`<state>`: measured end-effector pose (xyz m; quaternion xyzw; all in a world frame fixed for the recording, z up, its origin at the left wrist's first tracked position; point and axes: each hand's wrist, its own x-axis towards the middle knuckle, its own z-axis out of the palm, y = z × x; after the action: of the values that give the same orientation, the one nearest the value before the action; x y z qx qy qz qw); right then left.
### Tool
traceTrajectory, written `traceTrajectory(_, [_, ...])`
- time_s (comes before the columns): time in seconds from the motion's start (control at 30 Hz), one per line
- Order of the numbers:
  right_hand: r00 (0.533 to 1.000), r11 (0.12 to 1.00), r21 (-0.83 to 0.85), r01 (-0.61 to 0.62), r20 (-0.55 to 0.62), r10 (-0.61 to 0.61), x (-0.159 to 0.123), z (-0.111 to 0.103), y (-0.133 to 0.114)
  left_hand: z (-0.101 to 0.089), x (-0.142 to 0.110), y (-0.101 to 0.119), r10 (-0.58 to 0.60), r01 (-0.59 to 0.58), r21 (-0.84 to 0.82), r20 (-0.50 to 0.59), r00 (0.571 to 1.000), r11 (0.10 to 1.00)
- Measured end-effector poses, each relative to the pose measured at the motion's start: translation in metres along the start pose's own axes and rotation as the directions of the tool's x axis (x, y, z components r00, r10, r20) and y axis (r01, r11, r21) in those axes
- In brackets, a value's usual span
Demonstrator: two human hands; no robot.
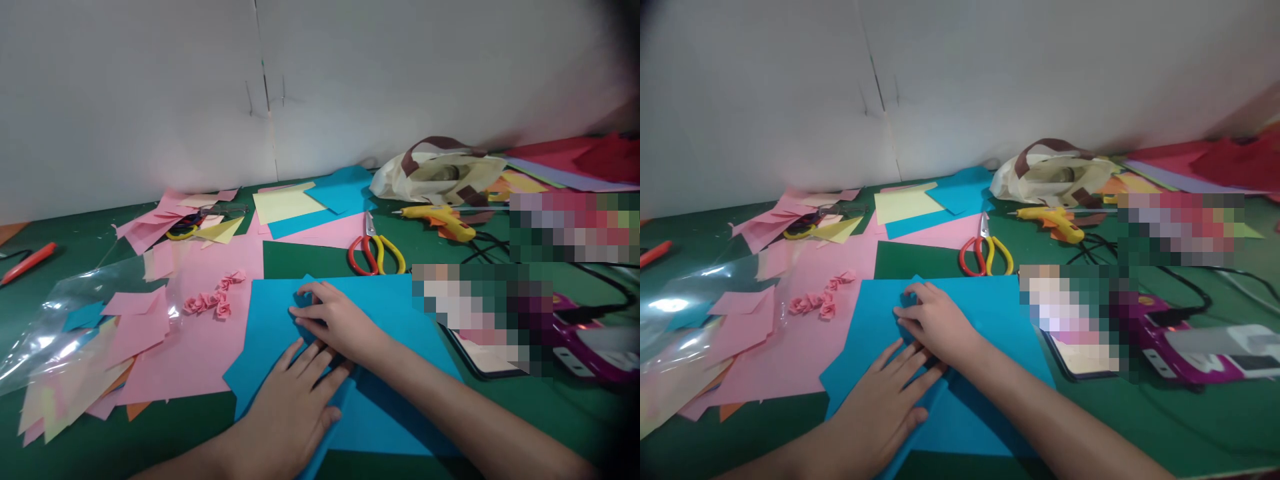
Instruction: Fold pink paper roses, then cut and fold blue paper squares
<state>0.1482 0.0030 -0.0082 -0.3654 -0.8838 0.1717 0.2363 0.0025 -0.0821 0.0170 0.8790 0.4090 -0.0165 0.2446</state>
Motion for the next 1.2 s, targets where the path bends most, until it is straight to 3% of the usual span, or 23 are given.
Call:
traceTrajectory(0.1, [0.999,1.000,0.000,-0.020,-0.038,0.020,-0.001,-0.001,0.002,-0.001,0.000,-0.002,0.036,-0.036,-0.001,0.036,0.999,0.999])
traceTrajectory(0.2, [0.986,0.993,-0.007,-0.119,-0.115,0.117,-0.001,-0.002,0.004,-0.001,-0.001,-0.003,0.063,-0.063,0.009,0.052,0.997,0.998])
traceTrajectory(0.37, [0.912,0.938,0.000,-0.348,-0.230,0.338,-0.001,-0.004,0.007,-0.001,-0.002,-0.004,0.074,-0.074,0.011,0.032,0.997,0.997])
traceTrajectory(0.63, [0.886,0.899,-0.031,-0.437,-0.184,0.425,-0.001,-0.009,0.004,0.003,-0.002,-0.005,0.068,-0.069,0.005,0.026,0.997,0.998])
traceTrajectory(0.83, [0.816,0.799,-0.182,-0.573,-0.219,0.535,-0.005,-0.023,0.004,0.002,-0.004,-0.005,0.077,-0.077,0.021,0.001,0.997,0.997])
traceTrajectory(0.97, [0.758,0.749,-0.117,-0.653,-0.105,0.644,-0.003,-0.031,0.006,0.002,-0.004,-0.005,0.080,-0.080,0.029,-0.006,0.997,0.996])
traceTrajectory(1.2, [0.771,0.772,0.040,-0.634,-0.041,0.635,-0.001,-0.029,0.013,0.002,-0.003,-0.004,0.075,-0.075,0.040,-0.009,0.997,0.996])
